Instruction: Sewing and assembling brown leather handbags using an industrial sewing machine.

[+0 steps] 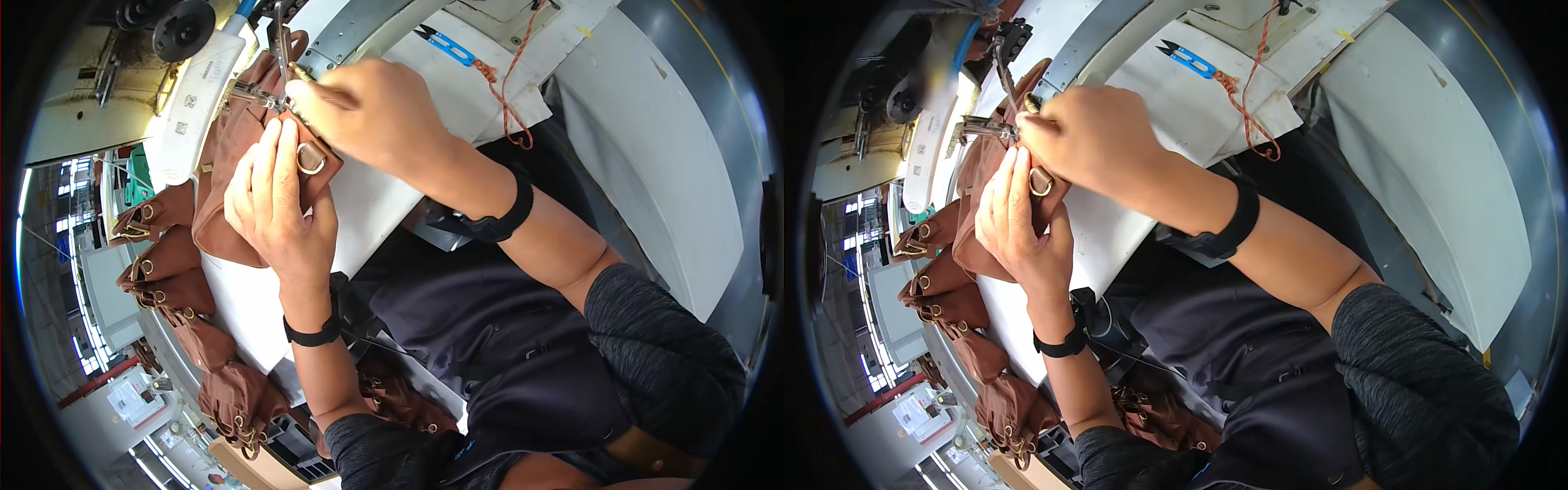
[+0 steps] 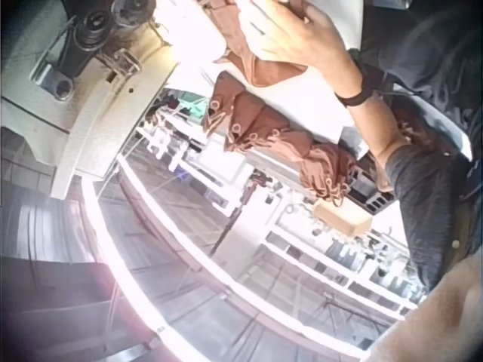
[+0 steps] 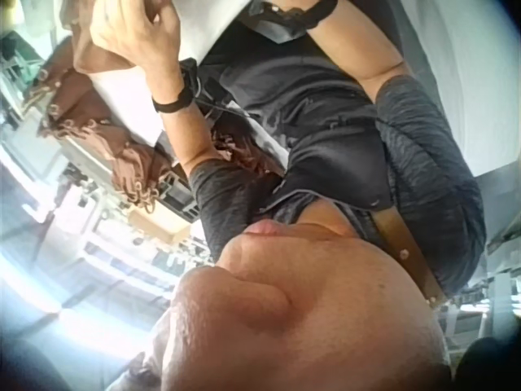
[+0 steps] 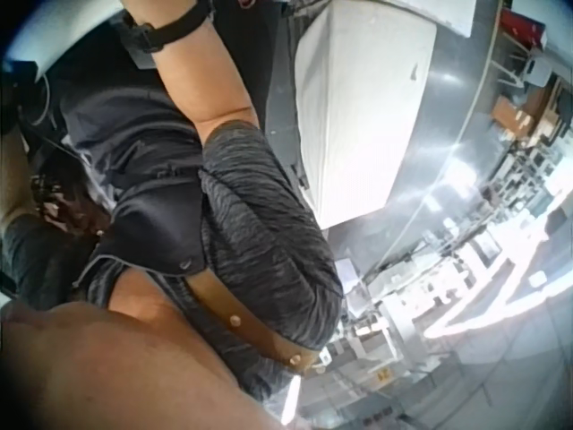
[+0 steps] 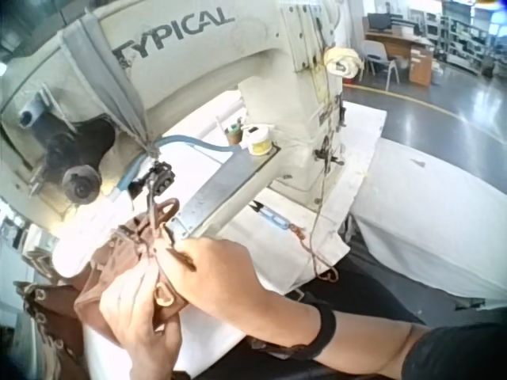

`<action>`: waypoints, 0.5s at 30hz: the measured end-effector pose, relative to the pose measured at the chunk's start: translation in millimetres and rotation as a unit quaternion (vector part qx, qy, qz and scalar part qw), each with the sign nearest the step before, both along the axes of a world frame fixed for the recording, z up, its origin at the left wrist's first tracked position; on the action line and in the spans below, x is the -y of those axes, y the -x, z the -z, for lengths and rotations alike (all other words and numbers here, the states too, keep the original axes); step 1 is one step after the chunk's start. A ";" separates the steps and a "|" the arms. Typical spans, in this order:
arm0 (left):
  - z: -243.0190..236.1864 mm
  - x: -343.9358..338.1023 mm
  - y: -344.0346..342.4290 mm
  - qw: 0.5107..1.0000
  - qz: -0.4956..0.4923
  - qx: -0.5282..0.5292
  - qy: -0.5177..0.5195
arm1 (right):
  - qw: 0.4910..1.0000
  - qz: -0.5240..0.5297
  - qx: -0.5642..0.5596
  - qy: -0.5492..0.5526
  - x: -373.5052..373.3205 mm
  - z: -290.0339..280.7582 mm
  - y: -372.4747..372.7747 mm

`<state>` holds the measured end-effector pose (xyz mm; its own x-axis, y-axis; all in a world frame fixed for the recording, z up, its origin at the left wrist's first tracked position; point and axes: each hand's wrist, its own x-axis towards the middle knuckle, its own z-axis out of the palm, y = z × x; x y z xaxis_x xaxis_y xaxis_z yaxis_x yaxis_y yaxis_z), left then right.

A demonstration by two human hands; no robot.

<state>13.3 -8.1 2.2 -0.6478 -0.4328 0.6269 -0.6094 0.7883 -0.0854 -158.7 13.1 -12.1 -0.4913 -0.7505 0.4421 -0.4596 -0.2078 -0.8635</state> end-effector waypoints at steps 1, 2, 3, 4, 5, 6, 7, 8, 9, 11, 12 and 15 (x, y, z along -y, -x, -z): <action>-0.1 1.0 -1.4 1.000 0.001 0.000 0.002 | 1.000 0.001 0.000 0.002 -3.7 11.6 -0.2; 1.6 1.7 -1.9 1.000 0.010 -0.003 -0.009 | 0.997 -0.023 0.067 0.014 -10.5 21.5 3.3; 1.9 2.9 -2.3 1.000 0.019 -0.005 -0.020 | 0.989 -0.047 0.134 0.026 -15.6 29.7 5.9; -1.9 2.2 -2.1 0.999 0.026 -0.003 -0.020 | 0.968 -0.107 0.221 0.052 -24.9 33.4 5.0; -1.9 2.4 -4.4 0.999 0.033 -0.001 -0.023 | 0.968 -0.099 0.223 0.052 -25.6 40.0 1.9; -1.3 2.9 -7.4 0.998 0.050 -0.024 -0.031 | 0.931 -0.164 0.311 0.100 -23.3 47.8 -3.3; -2.1 3.8 -10.2 0.996 0.066 -0.046 -0.037 | 0.878 -0.228 0.394 0.151 -21.9 47.9 -5.4; -3.8 3.8 -11.7 0.993 0.072 -0.072 -0.064 | 0.834 -0.316 0.443 0.093 -27.4 47.4 0.7; -6.1 8.8 -16.3 0.982 0.100 -0.106 -0.121 | 0.834 -0.312 0.446 0.096 -27.5 49.5 0.2; -18.5 5.1 -12.5 0.986 0.063 -0.094 -0.122 | 0.925 -0.305 0.223 0.036 -25.1 57.1 0.9; -20.7 8.7 -10.0 0.986 0.071 -0.084 -0.128 | 0.921 -0.305 0.236 0.060 -26.7 60.3 -4.2; -22.4 12.3 -16.5 0.979 0.072 -0.098 -0.166 | 0.959 -0.249 0.069 0.119 -21.9 50.2 -13.6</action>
